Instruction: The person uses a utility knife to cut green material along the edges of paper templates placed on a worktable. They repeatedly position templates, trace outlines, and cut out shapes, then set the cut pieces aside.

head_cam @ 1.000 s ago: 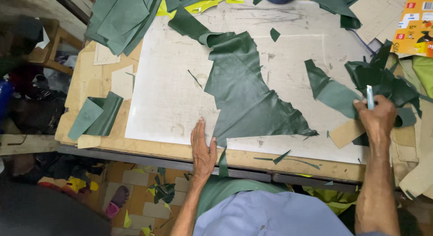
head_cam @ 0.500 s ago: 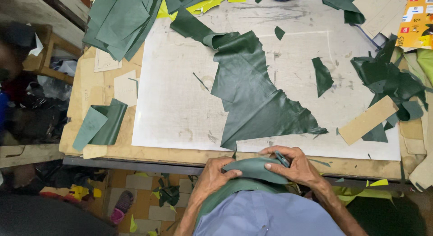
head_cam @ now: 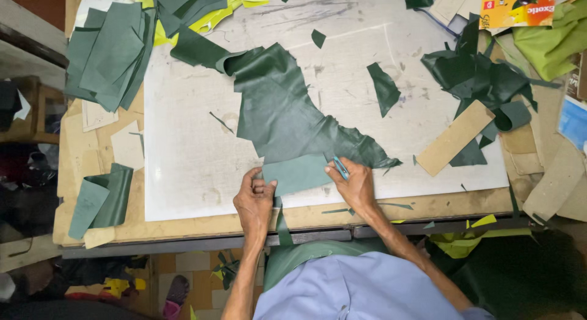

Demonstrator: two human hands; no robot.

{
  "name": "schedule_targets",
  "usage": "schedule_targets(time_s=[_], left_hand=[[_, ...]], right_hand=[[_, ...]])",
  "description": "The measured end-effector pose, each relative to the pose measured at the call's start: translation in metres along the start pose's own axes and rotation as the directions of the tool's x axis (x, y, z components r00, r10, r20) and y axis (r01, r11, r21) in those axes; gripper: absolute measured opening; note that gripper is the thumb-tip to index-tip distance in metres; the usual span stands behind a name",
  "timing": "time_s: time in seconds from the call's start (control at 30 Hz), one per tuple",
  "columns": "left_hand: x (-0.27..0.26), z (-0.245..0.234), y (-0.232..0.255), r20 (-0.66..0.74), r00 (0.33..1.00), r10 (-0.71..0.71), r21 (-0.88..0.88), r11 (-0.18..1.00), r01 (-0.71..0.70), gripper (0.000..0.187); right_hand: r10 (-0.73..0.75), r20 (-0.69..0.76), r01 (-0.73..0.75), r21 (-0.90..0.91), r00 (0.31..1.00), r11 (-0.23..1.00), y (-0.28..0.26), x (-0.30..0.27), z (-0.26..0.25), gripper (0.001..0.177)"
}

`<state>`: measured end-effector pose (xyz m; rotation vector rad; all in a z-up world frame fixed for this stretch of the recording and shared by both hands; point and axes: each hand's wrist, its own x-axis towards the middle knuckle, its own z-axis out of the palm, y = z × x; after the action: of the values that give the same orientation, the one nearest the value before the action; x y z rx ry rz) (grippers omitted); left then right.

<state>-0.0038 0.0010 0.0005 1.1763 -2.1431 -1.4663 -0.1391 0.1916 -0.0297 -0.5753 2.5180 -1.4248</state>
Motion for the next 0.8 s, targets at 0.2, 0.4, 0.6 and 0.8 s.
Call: schedule_targets(time_s=[0.2, 0.4, 0.6, 0.8], left_hand=[[0.001, 0.010, 0.002, -0.068, 0.984, 0.163, 0.116, 0.981, -0.154, 0.058], [0.006, 0.014, 0.004, -0.072, 0.988, 0.135, 0.190, 0.974, -0.119, 0.064], [0.002, 0.005, -0.001, -0.174, 0.968, 0.181, 0.099, 0.981, -0.166, 0.044], [-0.003, -0.006, -0.017, -0.053, 0.805, 0.592, 0.256, 0.787, -0.562, 0.026]], right_hand=[[0.188, 0.066, -0.185, -0.056, 0.980, 0.981, -0.012, 0.002, -0.014, 0.028], [0.097, 0.070, -0.100, 0.043, 0.993, 0.994, 0.004, -0.006, -0.017, 0.025], [0.060, 0.017, -0.060, 0.038, 0.998, 0.997, 0.015, -0.008, -0.009, 0.023], [0.107, 0.009, -0.108, 0.077, 0.994, 0.991, 0.016, -0.012, -0.005, 0.022]])
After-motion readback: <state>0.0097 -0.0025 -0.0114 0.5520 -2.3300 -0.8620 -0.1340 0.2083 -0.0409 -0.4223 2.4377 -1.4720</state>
